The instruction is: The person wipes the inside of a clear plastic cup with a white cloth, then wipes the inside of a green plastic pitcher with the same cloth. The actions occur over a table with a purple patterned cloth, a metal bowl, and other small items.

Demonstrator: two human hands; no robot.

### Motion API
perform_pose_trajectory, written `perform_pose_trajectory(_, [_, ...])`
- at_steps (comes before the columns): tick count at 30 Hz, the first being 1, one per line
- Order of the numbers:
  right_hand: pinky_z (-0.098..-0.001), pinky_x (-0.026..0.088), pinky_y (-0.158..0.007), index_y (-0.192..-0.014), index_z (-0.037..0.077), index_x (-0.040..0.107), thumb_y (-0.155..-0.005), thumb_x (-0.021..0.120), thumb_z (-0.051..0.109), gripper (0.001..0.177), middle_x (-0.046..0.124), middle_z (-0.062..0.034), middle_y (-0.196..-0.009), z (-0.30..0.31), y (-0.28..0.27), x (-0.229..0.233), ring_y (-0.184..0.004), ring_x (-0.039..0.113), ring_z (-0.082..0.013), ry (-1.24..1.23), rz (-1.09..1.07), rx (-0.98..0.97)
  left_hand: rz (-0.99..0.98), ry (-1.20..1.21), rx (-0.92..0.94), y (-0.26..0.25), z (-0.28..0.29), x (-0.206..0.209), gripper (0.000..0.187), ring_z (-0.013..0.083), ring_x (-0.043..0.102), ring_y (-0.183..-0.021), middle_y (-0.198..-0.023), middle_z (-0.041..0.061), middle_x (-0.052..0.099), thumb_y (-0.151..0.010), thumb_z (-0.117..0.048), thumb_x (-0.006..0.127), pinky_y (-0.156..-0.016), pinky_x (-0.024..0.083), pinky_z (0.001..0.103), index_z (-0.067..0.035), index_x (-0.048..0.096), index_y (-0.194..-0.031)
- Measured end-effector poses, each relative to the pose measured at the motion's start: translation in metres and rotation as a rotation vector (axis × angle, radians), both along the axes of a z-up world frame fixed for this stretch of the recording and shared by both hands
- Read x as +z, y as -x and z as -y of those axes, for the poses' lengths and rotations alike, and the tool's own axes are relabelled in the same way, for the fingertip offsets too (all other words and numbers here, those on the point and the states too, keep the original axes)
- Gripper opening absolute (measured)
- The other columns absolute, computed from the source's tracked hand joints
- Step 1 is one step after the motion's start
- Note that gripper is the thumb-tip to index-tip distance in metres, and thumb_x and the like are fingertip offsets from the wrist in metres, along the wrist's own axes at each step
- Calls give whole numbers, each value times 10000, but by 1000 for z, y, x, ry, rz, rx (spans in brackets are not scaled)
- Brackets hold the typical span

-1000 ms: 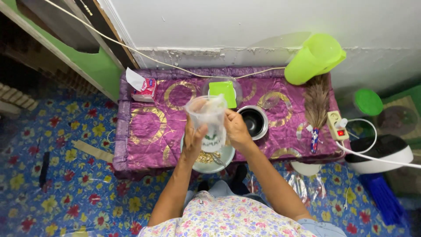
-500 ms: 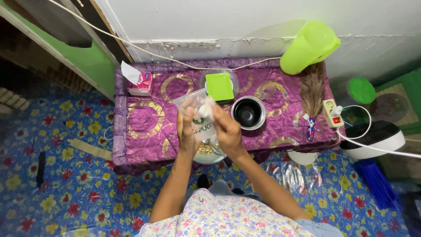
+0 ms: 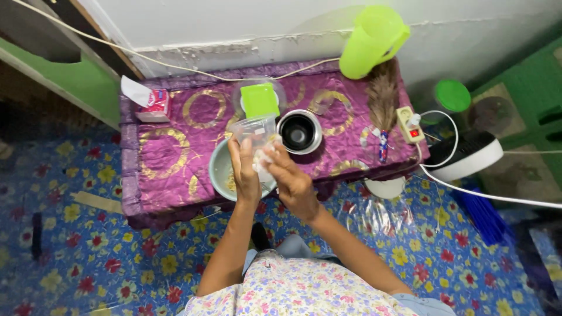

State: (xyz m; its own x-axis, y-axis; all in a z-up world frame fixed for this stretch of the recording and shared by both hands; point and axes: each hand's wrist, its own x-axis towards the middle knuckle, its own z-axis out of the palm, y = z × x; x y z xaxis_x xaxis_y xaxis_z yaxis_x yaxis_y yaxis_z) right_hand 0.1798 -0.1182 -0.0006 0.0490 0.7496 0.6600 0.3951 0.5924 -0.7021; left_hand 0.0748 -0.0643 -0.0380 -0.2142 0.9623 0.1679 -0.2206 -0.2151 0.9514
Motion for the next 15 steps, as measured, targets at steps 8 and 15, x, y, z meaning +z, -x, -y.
perform_pose_trajectory(8, [-426,497,-1087,-1207,73,747,-981,629,2,265,672,-176,-1331,28,-52,-4,-1273,603,-327,-1,-66,-155,154,79,-134,-52,59,33,642,198,523,-1122,-1188,120,565,-854,-279,835,-1006,467,429,-20,503,-1340])
perform_pose_trajectory(15, [-423,531,-1040,-1179,100,772,-941,679,4,273,701,-164,-1294,83,-57,-14,-1245,626,-321,66,-116,-136,164,63,-26,-75,92,12,639,173,553,-1099,-1184,118,598,-869,-367,816,-965,511,365,-47,463,-1294])
